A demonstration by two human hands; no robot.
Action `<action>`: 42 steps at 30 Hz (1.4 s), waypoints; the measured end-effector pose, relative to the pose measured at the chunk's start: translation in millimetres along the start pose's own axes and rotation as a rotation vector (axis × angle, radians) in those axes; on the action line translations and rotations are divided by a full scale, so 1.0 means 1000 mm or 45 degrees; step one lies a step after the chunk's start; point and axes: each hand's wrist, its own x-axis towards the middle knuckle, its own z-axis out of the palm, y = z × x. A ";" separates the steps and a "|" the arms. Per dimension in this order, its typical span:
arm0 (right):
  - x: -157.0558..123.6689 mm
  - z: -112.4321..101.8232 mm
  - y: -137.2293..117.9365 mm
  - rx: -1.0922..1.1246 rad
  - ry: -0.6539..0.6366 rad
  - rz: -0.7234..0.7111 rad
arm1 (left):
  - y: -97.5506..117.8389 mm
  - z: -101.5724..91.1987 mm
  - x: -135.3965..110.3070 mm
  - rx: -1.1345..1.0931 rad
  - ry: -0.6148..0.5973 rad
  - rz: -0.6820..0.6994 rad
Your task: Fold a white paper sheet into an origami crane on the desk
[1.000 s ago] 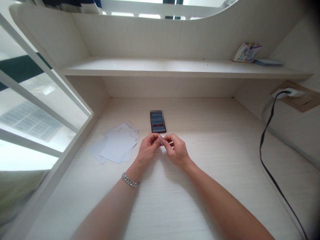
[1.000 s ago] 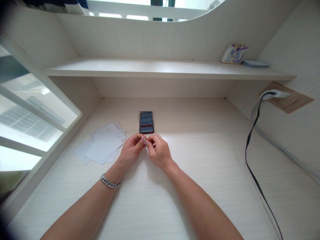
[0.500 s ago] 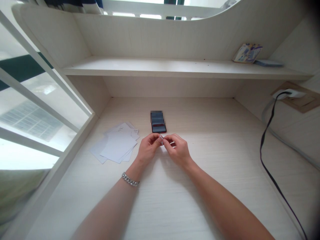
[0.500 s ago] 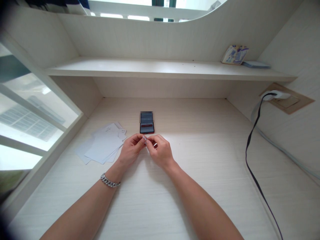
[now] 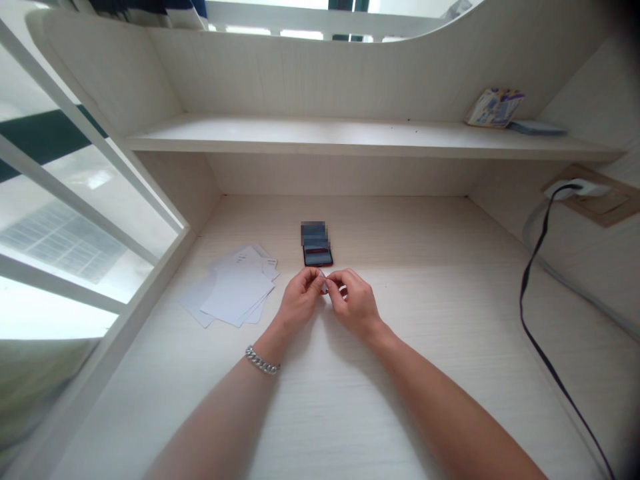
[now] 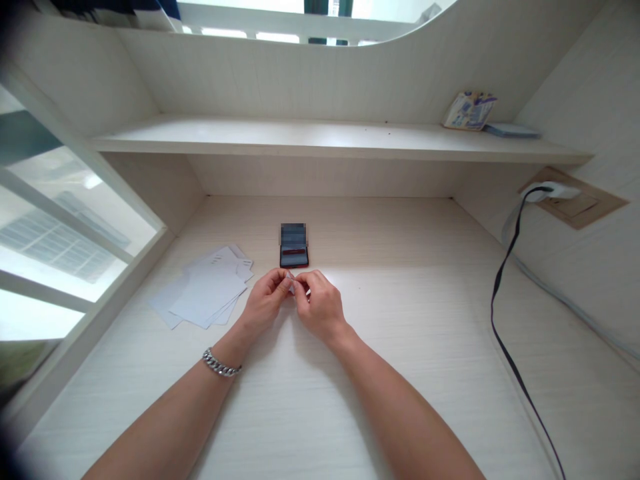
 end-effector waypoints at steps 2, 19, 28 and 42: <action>0.000 0.000 0.001 0.011 -0.009 0.008 | 0.001 0.001 0.000 0.011 0.000 -0.012; 0.004 -0.001 0.002 0.244 -0.085 0.183 | -0.006 0.000 0.003 -0.119 0.120 -0.133; 0.006 0.000 0.003 0.363 -0.081 0.297 | -0.002 -0.001 0.001 -0.248 0.131 -0.144; 0.006 -0.004 0.000 0.295 -0.048 0.278 | -0.002 0.000 -0.001 -0.204 0.134 -0.149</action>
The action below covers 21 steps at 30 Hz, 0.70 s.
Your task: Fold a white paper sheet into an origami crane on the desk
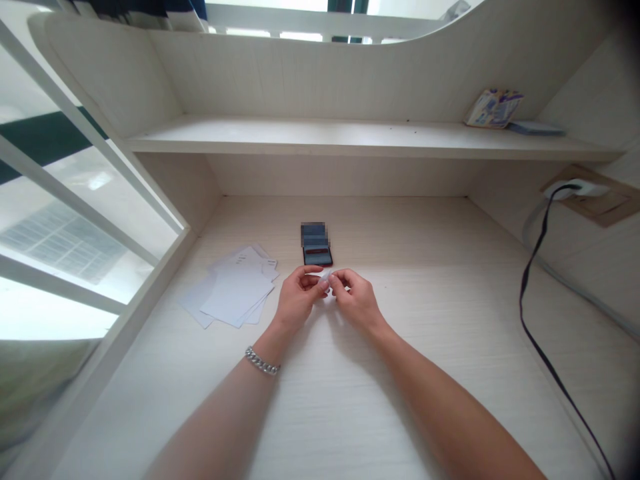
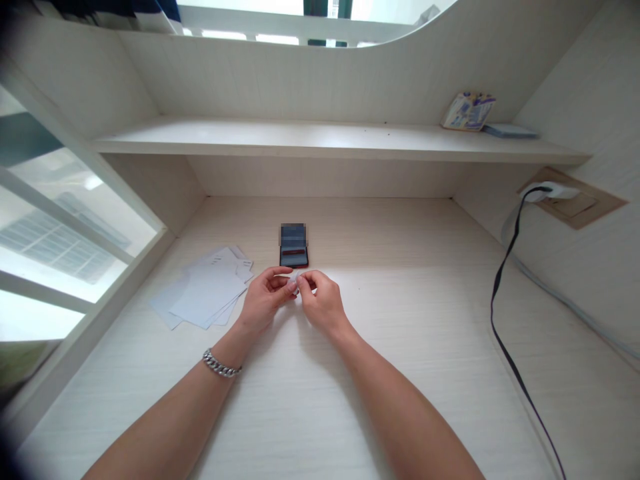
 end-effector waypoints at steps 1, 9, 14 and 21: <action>0.000 0.000 0.000 0.024 -0.020 0.016 | 0.000 0.000 0.000 0.010 0.007 0.011; 0.001 0.000 0.002 0.068 -0.041 0.010 | 0.000 0.001 0.000 -0.018 -0.012 0.020; 0.000 -0.001 0.000 0.074 -0.046 0.018 | 0.001 0.002 -0.001 -0.001 -0.011 0.025; 0.004 -0.001 0.007 0.268 -0.045 0.108 | 0.002 0.000 0.000 0.062 -0.008 0.042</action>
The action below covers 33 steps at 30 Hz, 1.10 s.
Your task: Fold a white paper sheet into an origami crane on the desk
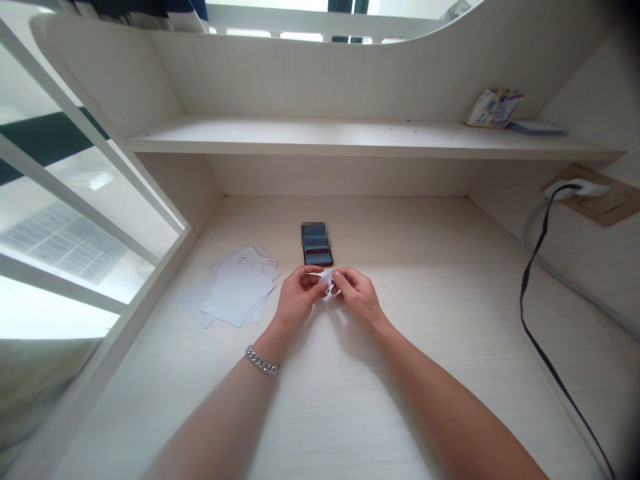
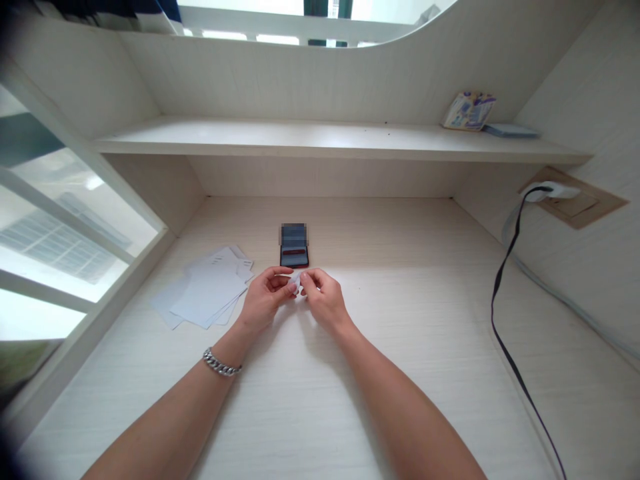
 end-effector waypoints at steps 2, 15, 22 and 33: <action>0.002 -0.001 0.003 0.053 -0.009 0.022 | 0.001 -0.001 0.000 0.031 -0.029 0.001; 0.005 -0.003 -0.003 0.562 -0.063 0.272 | -0.001 -0.005 0.003 -0.097 0.030 -0.055; 0.004 -0.004 -0.003 0.651 -0.131 0.292 | -0.001 -0.004 0.002 -0.038 0.081 0.014; 0.005 -0.004 -0.003 0.660 -0.125 0.311 | 0.001 -0.001 0.000 0.275 -0.034 0.051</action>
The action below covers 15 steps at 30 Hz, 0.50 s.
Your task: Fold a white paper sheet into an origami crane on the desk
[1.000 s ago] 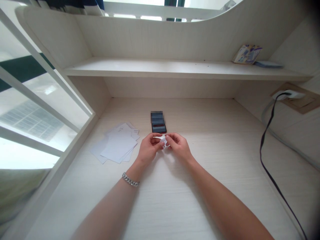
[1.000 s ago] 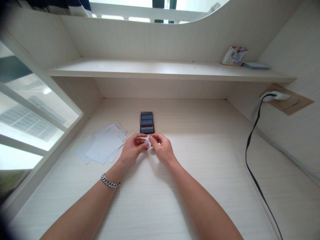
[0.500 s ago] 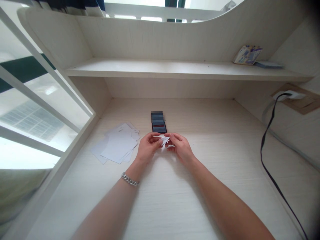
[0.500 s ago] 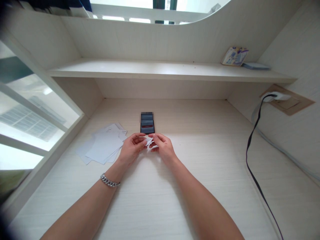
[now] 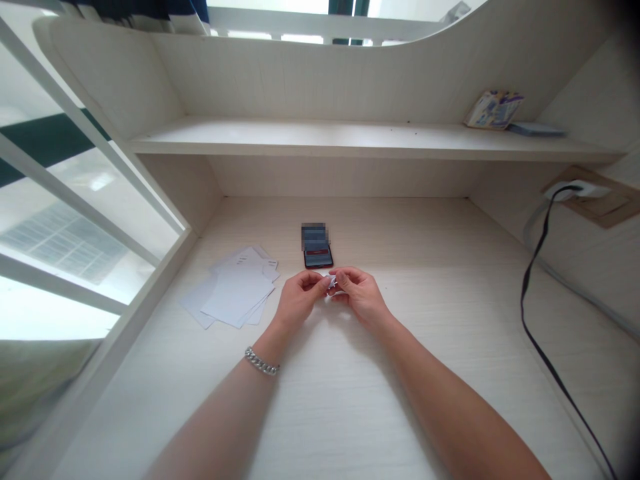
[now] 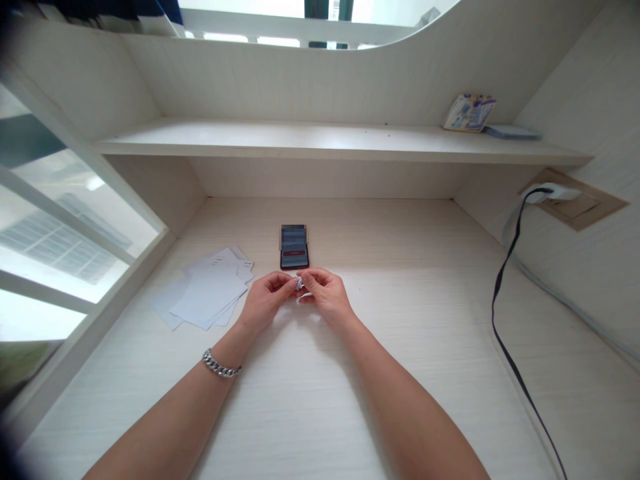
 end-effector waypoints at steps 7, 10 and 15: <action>0.001 0.000 0.005 -0.075 0.046 -0.026 | 0.005 0.000 -0.002 0.078 -0.042 0.019; 0.002 0.000 0.007 -0.121 0.044 -0.066 | 0.006 0.001 -0.002 0.087 -0.037 0.025; 0.001 0.001 0.008 -0.253 0.072 -0.167 | 0.006 0.003 -0.002 -0.027 -0.079 -0.004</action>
